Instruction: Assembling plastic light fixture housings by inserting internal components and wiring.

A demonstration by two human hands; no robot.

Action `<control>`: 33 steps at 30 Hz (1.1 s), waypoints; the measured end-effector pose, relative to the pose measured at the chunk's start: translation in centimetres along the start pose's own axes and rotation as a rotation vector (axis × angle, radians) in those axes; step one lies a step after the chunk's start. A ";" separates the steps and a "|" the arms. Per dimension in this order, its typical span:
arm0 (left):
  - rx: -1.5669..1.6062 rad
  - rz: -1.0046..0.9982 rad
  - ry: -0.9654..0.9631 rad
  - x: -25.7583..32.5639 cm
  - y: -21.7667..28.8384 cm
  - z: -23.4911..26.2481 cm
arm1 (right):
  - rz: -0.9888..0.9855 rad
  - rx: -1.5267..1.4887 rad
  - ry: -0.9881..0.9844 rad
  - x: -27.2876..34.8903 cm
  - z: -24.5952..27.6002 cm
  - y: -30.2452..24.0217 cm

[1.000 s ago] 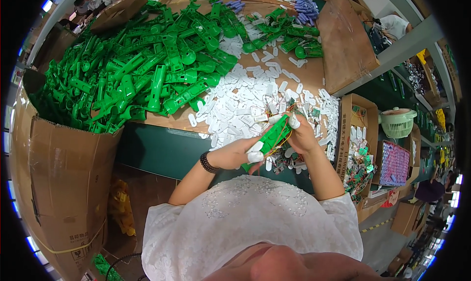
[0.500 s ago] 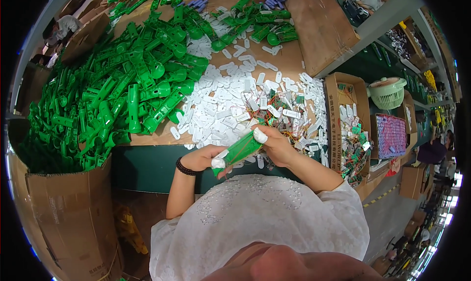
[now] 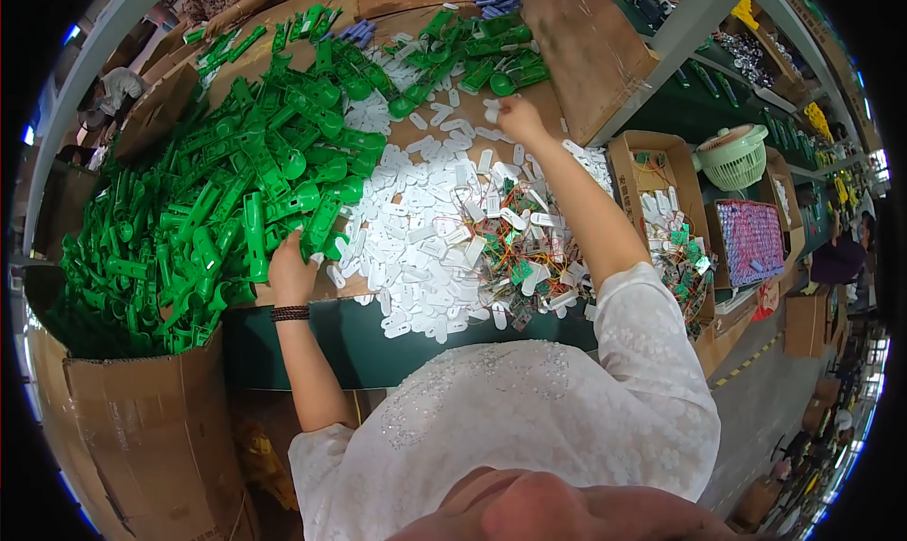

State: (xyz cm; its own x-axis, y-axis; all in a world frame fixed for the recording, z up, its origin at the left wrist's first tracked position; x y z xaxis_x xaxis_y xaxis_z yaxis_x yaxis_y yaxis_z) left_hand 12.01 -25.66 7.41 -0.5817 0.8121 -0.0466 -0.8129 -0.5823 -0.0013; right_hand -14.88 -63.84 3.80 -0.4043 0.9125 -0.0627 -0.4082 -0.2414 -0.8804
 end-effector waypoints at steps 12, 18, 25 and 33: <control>0.981 -0.072 -0.093 3.4 4.4 -0.6 | 0.064 0.419 -0.251 1.2 0.2 4.1; 2.026 0.014 -0.651 7.7 13.1 0.0 | 0.091 0.391 -0.105 3.2 2.2 3.1; 2.244 -0.033 -0.658 8.0 17.4 2.3 | -0.236 -0.982 -0.539 18.4 -1.1 -10.3; 2.015 0.090 -0.758 8.6 20.7 3.0 | -0.308 -1.169 -0.621 25.0 -2.2 -11.8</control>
Point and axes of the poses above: each hand's wrist, its own x-axis away from the middle knuckle, its own z-axis out of the back of the hand, y = z × x, the point moved 6 cm from there along -x, towards the middle knuckle, and after that the axes turned 15 degrees about -x, right-handed, at the moved point
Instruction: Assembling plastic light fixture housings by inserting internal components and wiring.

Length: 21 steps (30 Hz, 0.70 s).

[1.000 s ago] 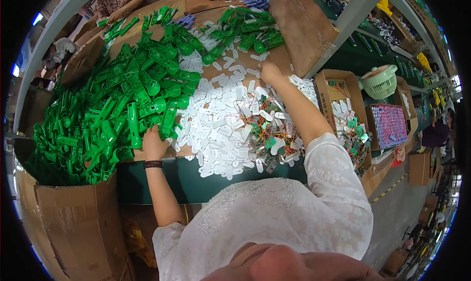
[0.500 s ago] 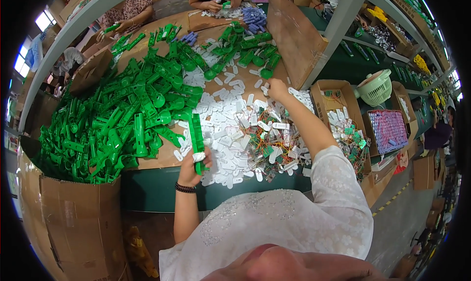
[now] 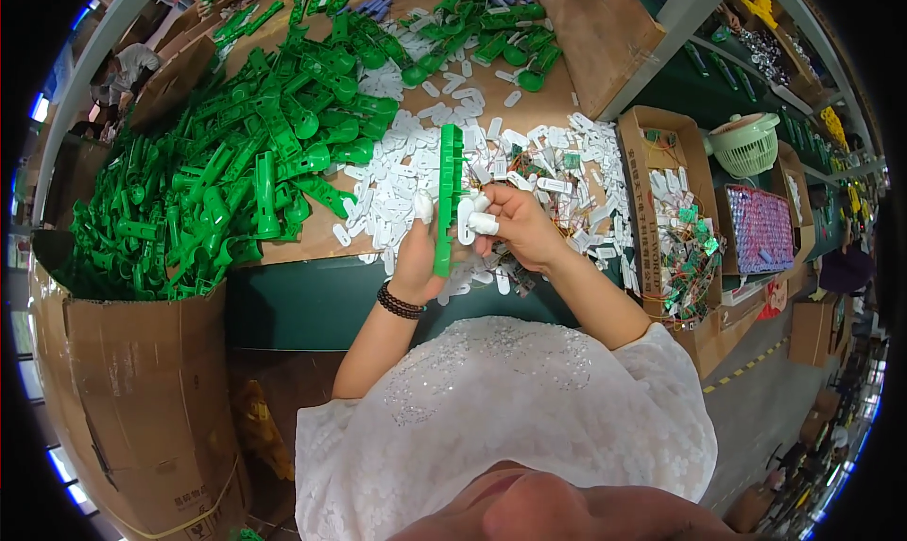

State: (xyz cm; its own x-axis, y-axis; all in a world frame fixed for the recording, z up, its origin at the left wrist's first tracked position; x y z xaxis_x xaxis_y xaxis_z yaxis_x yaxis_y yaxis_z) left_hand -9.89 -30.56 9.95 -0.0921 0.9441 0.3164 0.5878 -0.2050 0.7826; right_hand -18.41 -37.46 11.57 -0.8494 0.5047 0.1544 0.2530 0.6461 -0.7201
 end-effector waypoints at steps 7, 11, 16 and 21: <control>-0.286 -0.053 -0.073 0.7 -1.7 0.3 | -0.013 0.102 0.011 0.6 0.0 1.1; -1.161 -0.412 0.235 1.7 1.1 -0.2 | 0.018 0.207 0.038 0.9 0.5 1.5; -1.102 -0.336 0.042 1.6 -0.6 0.0 | -0.122 0.535 -0.121 0.9 1.5 0.1; -0.740 -0.226 0.054 1.4 -1.5 1.6 | 0.350 1.359 0.498 -0.5 13.0 -11.5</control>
Point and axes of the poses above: each hand's wrist, its own x-axis away from the middle knuckle, its own z-axis out of the back of the hand, y = z × x, the point moved 6 cm from there along -x, towards the middle knuckle, and after that the axes turned 15 degrees about -x, right-handed, at the moved point
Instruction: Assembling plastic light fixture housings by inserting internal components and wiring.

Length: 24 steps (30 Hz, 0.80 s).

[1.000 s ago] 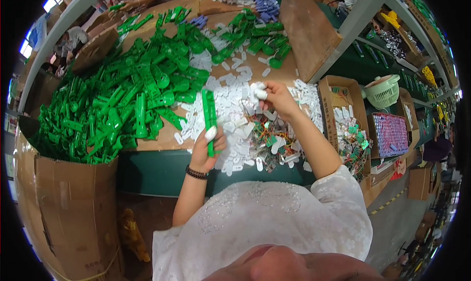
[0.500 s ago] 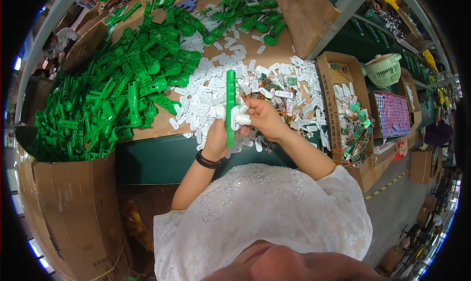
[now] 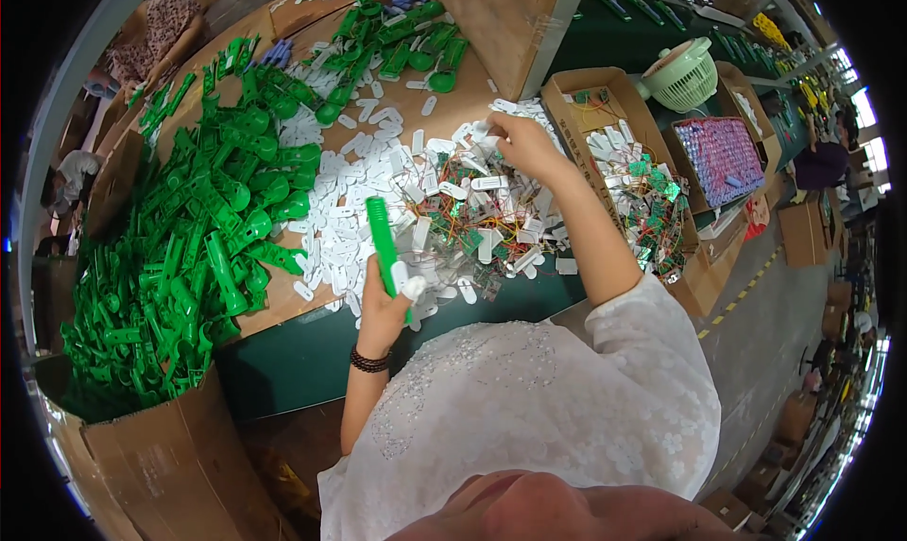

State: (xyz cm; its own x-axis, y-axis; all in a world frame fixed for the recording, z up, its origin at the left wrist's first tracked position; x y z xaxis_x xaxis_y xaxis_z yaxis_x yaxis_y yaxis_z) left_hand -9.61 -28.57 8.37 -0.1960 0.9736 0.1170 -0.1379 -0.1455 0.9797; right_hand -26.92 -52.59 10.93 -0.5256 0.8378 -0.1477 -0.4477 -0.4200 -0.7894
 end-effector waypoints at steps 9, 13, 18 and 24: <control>0.279 0.017 0.255 0.2 -0.8 4.2 | -0.144 -0.953 0.057 3.2 3.1 2.2; 0.314 -0.032 0.386 -0.6 1.8 4.4 | -0.078 -1.345 -0.069 5.4 1.1 -5.0; 0.364 -0.161 0.281 -1.1 5.5 3.2 | 0.203 -1.594 0.186 6.4 2.0 -11.4; 0.410 -0.164 0.372 0.3 4.1 4.6 | -0.068 -0.497 -0.138 1.3 -0.8 -4.2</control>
Point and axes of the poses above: each hand's wrist, its own x-axis away from the middle knuckle, its own z-axis out of the back of the hand, y = z × x, the point moved 6 cm from there along -x, towards the middle knuckle, and after that the axes turned 15 degrees about -x, right-handed, at the moved point
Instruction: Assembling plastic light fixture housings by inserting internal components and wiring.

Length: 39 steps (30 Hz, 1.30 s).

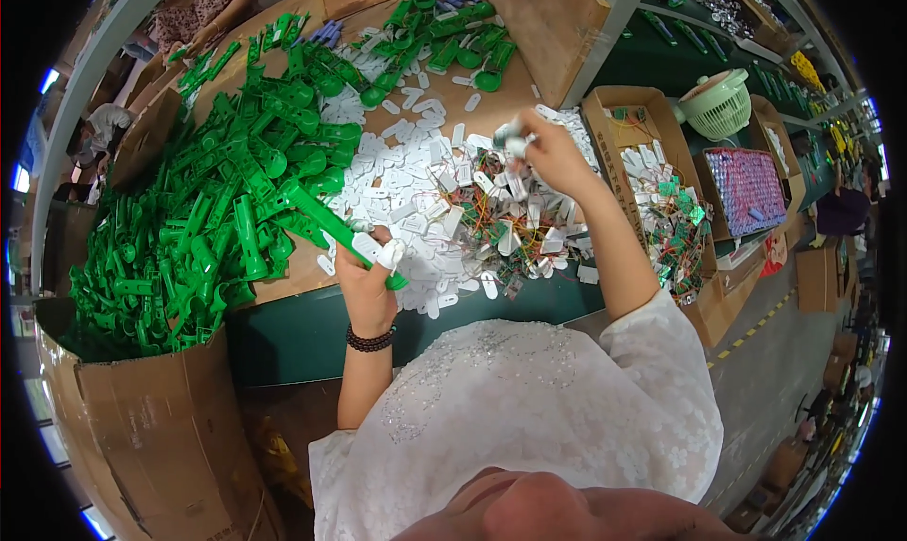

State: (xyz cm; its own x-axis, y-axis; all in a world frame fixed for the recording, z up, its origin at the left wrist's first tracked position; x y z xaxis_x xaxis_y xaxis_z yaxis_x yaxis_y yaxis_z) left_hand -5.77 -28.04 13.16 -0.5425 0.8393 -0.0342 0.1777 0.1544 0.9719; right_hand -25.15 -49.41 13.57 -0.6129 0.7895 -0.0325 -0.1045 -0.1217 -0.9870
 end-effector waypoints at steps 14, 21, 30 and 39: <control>-0.002 0.014 -0.018 0.2 -0.4 -0.7 | 0.141 -0.919 -0.208 5.4 -5.5 -10.0; -0.047 -0.086 -0.126 0.6 1.2 -2.9 | 0.074 -0.819 -0.258 6.6 -11.6 -4.6; -0.131 -0.077 -0.026 1.2 0.0 -1.2 | 0.224 -0.448 -0.155 6.7 -12.5 -2.3; -0.524 -0.243 0.238 1.6 -0.1 -0.8 | 0.112 -0.504 -0.080 6.8 -13.0 -1.0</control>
State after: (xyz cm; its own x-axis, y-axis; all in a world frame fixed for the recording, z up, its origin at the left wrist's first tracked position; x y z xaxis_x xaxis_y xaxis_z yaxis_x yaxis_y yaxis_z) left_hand -7.27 -27.12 13.24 -0.6957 0.6637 -0.2747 -0.3676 -0.0004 0.9300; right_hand -19.03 -36.10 12.29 -0.6588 0.7373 -0.1492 0.3431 0.1180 -0.9319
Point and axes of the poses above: each hand's wrist, its own x-axis away from the middle knuckle, its own z-axis out of the back of the hand, y = z × x, the point moved 6 cm from there along -x, towards the middle knuckle, and after that the axes turned 15 degrees about -x, right-handed, at the moved point
